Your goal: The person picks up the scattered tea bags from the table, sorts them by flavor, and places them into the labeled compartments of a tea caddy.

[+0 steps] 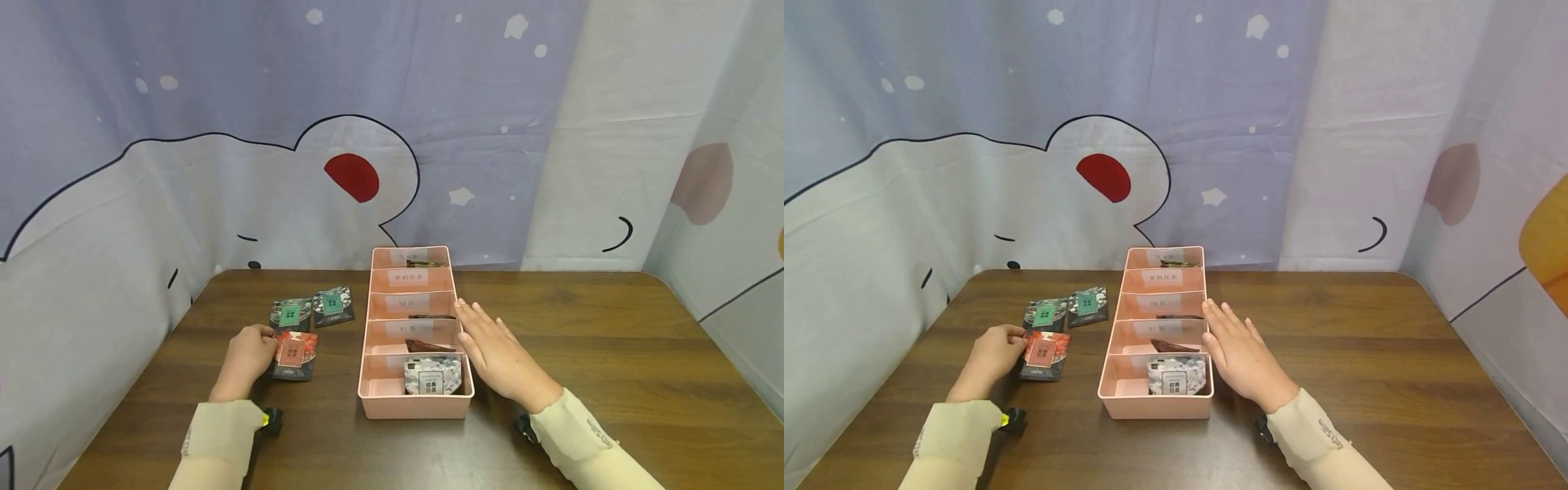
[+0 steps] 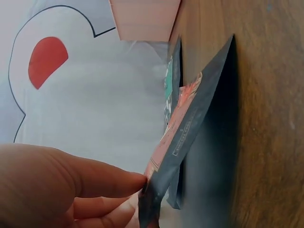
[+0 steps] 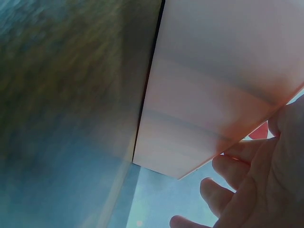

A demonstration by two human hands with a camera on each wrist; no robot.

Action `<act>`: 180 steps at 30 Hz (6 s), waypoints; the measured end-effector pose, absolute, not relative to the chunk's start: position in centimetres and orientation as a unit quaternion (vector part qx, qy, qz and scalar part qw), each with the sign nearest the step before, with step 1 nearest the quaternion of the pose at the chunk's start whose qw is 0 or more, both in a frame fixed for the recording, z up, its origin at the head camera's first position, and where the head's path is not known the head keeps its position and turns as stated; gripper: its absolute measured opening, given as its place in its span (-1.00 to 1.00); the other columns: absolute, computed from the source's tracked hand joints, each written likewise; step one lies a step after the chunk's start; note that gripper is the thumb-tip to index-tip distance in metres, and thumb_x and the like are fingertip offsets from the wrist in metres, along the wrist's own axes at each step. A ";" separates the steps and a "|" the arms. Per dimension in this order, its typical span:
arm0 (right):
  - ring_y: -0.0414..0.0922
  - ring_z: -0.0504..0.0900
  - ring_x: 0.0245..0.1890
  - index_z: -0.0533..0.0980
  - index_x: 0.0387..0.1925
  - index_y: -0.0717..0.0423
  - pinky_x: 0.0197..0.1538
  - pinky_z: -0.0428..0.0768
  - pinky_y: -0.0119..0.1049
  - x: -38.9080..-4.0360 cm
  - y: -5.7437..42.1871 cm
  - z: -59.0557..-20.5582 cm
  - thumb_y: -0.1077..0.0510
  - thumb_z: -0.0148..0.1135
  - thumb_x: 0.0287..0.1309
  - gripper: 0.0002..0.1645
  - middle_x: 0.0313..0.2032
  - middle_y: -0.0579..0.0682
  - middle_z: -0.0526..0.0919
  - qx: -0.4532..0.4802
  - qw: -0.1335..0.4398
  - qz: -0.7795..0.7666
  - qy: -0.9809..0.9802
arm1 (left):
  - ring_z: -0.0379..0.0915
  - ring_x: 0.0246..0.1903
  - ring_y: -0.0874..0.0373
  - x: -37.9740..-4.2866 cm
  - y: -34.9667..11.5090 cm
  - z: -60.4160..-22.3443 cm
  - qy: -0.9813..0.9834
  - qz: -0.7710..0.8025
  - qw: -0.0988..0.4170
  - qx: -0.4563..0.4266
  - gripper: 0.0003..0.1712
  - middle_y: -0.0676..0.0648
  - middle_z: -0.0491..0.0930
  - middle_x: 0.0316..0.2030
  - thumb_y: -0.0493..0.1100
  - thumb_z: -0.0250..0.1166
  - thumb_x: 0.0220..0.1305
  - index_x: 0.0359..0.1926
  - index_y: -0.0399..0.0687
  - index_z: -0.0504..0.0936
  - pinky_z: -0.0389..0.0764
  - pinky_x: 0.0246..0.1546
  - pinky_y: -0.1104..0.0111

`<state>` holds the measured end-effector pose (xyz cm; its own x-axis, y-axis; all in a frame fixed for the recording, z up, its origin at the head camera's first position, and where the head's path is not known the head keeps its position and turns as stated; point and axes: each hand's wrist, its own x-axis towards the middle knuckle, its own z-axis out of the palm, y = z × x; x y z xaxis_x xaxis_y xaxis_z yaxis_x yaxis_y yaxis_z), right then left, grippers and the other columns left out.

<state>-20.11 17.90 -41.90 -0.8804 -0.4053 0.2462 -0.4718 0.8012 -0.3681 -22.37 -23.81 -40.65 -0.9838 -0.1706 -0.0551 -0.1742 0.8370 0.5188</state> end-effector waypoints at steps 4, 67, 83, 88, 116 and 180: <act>0.11 0.02 0.56 0.06 0.59 0.11 0.48 0.06 0.30 -20.1 17.9 -41.9 -0.10 -0.30 0.64 -0.32 0.57 0.03 0.09 0.232 0.077 0.216 -0.945 | 0.52 -0.07 -0.26 -22.3 -23.8 -40.5 0.953 0.289 0.000 -0.097 -0.60 -0.47 0.59 0.02 -0.30 0.03 0.38 0.07 -0.53 0.58 0.57 -0.05 -0.08; 0.09 0.03 0.56 0.08 0.59 0.13 0.50 0.07 0.24 -20.2 18.0 -42.1 -0.08 -0.29 0.64 -0.33 0.56 0.05 0.11 0.238 0.083 0.214 -0.944 | 0.63 -0.28 0.36 -19.3 -15.5 -37.1 0.750 0.579 -0.293 0.126 -0.86 -0.19 0.63 -0.20 -0.41 0.29 0.37 -0.09 -0.41 0.59 0.63 -0.30 0.60; 0.09 0.03 0.56 0.06 0.59 0.11 0.50 0.06 0.23 -20.2 18.0 -42.2 -0.07 -0.28 0.64 -0.33 0.56 0.06 0.11 0.236 0.083 0.216 -0.944 | 0.64 -0.19 0.19 -19.4 -11.7 -38.3 0.783 0.551 -0.225 0.181 -0.88 -0.10 0.67 -0.21 -0.38 0.33 0.34 -0.12 -0.24 0.63 0.70 -0.16 0.44; 0.08 0.01 0.56 0.05 0.59 0.10 0.50 0.07 0.22 -20.3 18.0 -42.3 -0.08 -0.28 0.64 -0.32 0.57 0.03 0.09 0.234 0.080 0.216 -0.944 | 0.66 -0.18 0.09 -19.6 -10.5 -38.2 0.801 0.541 -0.192 0.171 -0.88 -0.09 0.67 -0.21 -0.37 0.34 0.34 -0.12 -0.21 0.64 0.72 -0.12 0.33; 0.10 0.04 0.55 0.09 0.58 0.14 0.49 0.11 0.25 -20.2 18.0 -42.0 -0.07 -0.27 0.63 -0.33 0.56 0.04 0.10 0.238 0.083 0.222 -0.942 | 0.66 -0.19 0.12 -20.0 -8.2 -38.7 0.842 0.485 -0.040 0.235 -0.82 -0.02 0.70 -0.24 -0.45 0.33 0.29 -0.25 -0.08 0.62 0.70 -0.11 0.33; 0.08 0.03 0.56 0.09 0.58 0.13 0.50 0.09 0.24 -20.1 18.1 -42.1 -0.07 -0.26 0.63 -0.33 0.56 0.05 0.11 0.237 0.084 0.227 -0.941 | 0.34 0.28 -0.36 -25.4 -23.6 -41.8 0.869 0.454 -0.126 -0.152 -0.35 -0.47 0.38 0.27 -0.28 0.17 0.38 0.41 -0.45 0.25 0.42 0.26 -0.14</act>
<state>-20.11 18.09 -42.10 -0.8736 -0.4075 0.2662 -0.4841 0.7843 -0.3880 -25.40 -23.57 -41.76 -0.9222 -0.3781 0.0810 -0.1492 0.5412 0.8276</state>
